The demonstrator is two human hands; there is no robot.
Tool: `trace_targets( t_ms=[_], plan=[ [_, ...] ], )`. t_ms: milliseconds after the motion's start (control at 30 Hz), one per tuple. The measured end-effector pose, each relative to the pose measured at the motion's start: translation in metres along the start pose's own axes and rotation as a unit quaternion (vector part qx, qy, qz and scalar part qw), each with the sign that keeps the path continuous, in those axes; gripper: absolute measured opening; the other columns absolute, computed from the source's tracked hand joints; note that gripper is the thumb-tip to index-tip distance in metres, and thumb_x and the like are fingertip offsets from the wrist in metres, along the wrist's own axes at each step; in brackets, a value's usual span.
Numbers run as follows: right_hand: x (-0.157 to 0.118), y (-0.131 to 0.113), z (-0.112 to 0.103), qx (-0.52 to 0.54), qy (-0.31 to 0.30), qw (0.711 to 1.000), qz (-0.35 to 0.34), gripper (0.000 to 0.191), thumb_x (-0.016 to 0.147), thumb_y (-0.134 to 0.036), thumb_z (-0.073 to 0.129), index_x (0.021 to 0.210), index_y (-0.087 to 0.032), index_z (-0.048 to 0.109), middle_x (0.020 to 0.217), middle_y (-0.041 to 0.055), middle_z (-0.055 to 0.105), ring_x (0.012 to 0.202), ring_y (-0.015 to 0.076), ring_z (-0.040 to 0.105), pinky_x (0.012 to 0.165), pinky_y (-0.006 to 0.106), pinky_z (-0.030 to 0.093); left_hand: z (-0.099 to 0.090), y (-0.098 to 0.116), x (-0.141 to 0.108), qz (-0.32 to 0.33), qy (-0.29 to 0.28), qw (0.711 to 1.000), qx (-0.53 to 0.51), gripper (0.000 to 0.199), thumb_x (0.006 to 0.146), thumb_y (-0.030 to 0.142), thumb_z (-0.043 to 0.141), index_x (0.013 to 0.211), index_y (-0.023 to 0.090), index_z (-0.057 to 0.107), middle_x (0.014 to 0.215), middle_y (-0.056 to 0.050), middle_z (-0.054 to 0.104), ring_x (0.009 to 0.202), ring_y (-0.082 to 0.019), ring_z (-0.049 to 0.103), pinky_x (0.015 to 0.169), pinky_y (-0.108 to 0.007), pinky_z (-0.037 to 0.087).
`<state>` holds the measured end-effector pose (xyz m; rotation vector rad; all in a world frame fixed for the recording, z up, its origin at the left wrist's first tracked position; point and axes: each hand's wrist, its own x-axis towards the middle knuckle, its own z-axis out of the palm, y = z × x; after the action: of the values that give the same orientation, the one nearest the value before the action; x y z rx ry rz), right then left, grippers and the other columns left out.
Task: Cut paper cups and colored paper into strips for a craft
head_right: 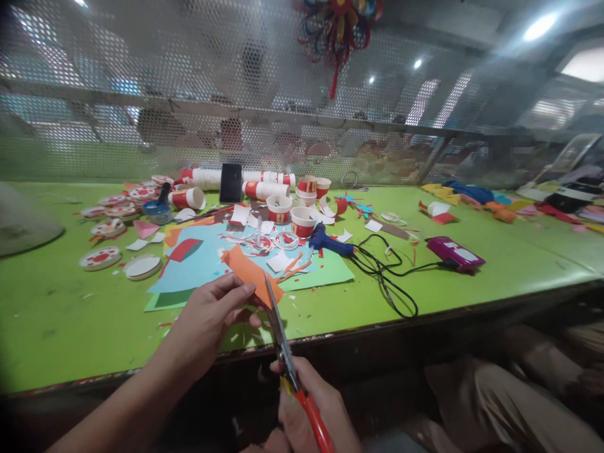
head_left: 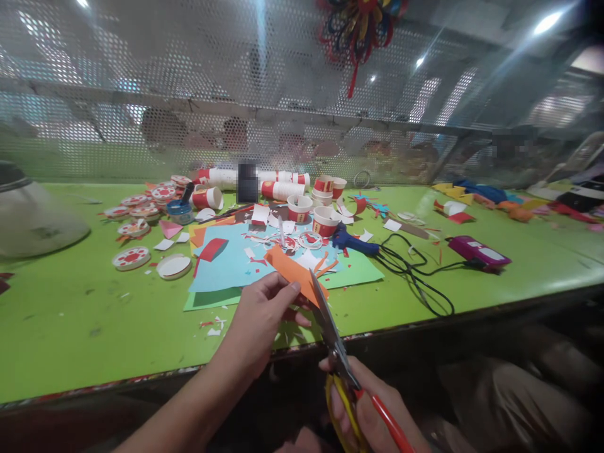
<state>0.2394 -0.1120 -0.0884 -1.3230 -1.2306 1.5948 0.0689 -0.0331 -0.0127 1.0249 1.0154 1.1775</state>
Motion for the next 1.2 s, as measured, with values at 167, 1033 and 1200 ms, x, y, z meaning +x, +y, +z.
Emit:
trace_targets(
  t_ms=[167, 1033, 1200],
  plan=[
    [0.000, 0.000, 0.002, 0.015, -0.004, 1.000, -0.003, 0.057, 0.074, -0.066, 0.057, 0.104, -0.017, 0.061, 0.056, -0.0052, 0.045, 0.046, 0.0083, 0.039, 0.043, 0.020, 0.032, 0.000, -0.002, -0.001, -0.007, 0.000, 1.000, -0.002, 0.019, 0.077, 0.029, 0.063, 0.067, 0.014, 0.057, 0.066, 0.000, 0.060, 0.053, -0.012, 0.060, 0.054, -0.025, 0.050],
    [-0.007, -0.031, 0.010, 0.227, -0.026, 0.970, 0.079, 0.070, 0.046, -0.067, 0.078, 0.093, -0.016, 0.064, 0.050, -0.0042, 0.059, 0.039, 0.0040, 0.048, 0.039, 0.014, 0.035, 0.000, -0.006, 0.000, -0.008, -0.007, 1.000, -0.024, 0.015, 0.079, 0.027, 0.062, 0.075, 0.013, 0.061, 0.078, -0.005, 0.066, 0.058, -0.012, 0.059, 0.055, -0.025, 0.049],
    [-0.008, -0.038, 0.012, 0.253, -0.022, 0.962, 0.097, 0.065, 0.046, -0.060, 0.083, 0.090, -0.016, 0.065, 0.048, -0.0049, 0.060, 0.038, 0.0035, 0.048, 0.039, 0.013, 0.035, 0.001, -0.003, 0.002, -0.011, -0.014, 0.999, -0.034, 0.016, 0.076, 0.027, 0.064, 0.068, 0.013, 0.058, 0.069, -0.003, 0.061, 0.057, -0.012, 0.058, 0.053, -0.024, 0.050]
  ],
)
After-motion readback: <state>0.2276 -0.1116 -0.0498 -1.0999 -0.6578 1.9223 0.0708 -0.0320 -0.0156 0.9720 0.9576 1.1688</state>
